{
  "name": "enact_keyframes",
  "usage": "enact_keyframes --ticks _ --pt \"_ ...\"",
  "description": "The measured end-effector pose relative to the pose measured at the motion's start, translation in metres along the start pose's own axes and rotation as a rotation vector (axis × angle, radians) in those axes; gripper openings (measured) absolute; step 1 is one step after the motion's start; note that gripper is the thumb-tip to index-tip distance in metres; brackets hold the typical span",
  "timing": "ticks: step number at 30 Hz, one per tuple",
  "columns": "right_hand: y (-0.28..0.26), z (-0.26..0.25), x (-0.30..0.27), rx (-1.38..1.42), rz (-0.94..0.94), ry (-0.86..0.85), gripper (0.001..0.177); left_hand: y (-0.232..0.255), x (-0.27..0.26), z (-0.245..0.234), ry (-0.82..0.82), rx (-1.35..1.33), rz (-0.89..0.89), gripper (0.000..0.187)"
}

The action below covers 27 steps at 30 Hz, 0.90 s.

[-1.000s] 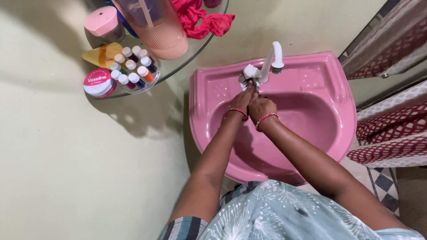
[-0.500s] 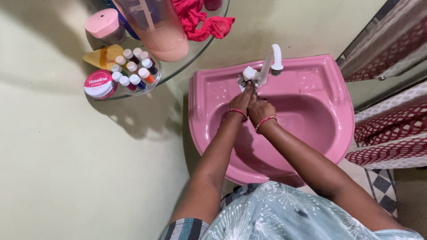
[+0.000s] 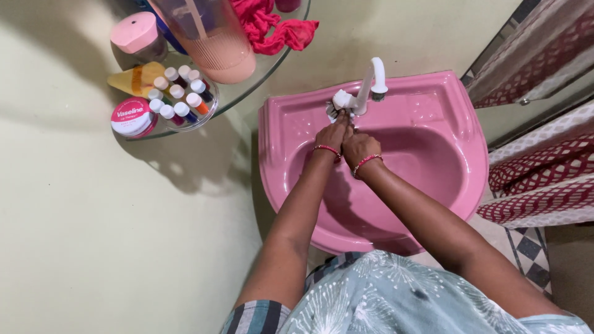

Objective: The person scrubs a pink bathroom sink with a small brush, focusing on the basin, rim, and faucet area. The person repeatedly rinses the brush under running water and continues scrubbing different sections of the sink throughout the clip.

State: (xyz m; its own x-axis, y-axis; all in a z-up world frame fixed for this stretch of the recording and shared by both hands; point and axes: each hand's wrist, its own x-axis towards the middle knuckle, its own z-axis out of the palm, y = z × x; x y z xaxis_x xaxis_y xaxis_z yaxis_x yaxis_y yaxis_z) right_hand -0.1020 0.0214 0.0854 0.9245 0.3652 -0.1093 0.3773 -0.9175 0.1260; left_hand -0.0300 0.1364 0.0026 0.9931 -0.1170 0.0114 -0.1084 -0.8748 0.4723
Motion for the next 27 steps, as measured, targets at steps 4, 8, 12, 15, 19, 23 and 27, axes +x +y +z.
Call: enact_keyframes --ticks 4,8,12,15,19,23,27 --pt "0.001 -0.011 -0.009 0.009 -0.004 -0.037 0.043 0.01 -0.012 -0.004 0.053 0.03 0.014 0.052" --pt "0.0 -0.009 -0.02 -0.061 -0.077 -0.067 0.055 0.009 -0.042 -0.006 -0.027 0.137 0.039 0.049" --pt "-0.011 0.009 -0.026 -0.098 -0.098 -0.021 0.062 0.002 -0.055 0.001 0.02 0.071 0.05 0.049" --pt "-0.016 0.013 -0.013 -0.141 -0.095 -0.004 0.063 -0.008 -0.041 0.0 -0.014 0.032 -0.015 0.053" --pt "-0.016 0.004 0.004 -0.084 -0.074 -0.037 0.064 -0.015 -0.019 -0.007 -0.023 0.082 -0.078 0.06" --pt "-0.016 0.001 0.001 -0.123 -0.118 -0.054 0.072 -0.018 -0.024 -0.002 -0.004 0.124 -0.035 0.057" --pt "-0.023 -0.003 -0.011 -0.117 -0.136 -0.114 0.075 -0.021 -0.047 0.006 0.024 0.074 0.0 0.049"
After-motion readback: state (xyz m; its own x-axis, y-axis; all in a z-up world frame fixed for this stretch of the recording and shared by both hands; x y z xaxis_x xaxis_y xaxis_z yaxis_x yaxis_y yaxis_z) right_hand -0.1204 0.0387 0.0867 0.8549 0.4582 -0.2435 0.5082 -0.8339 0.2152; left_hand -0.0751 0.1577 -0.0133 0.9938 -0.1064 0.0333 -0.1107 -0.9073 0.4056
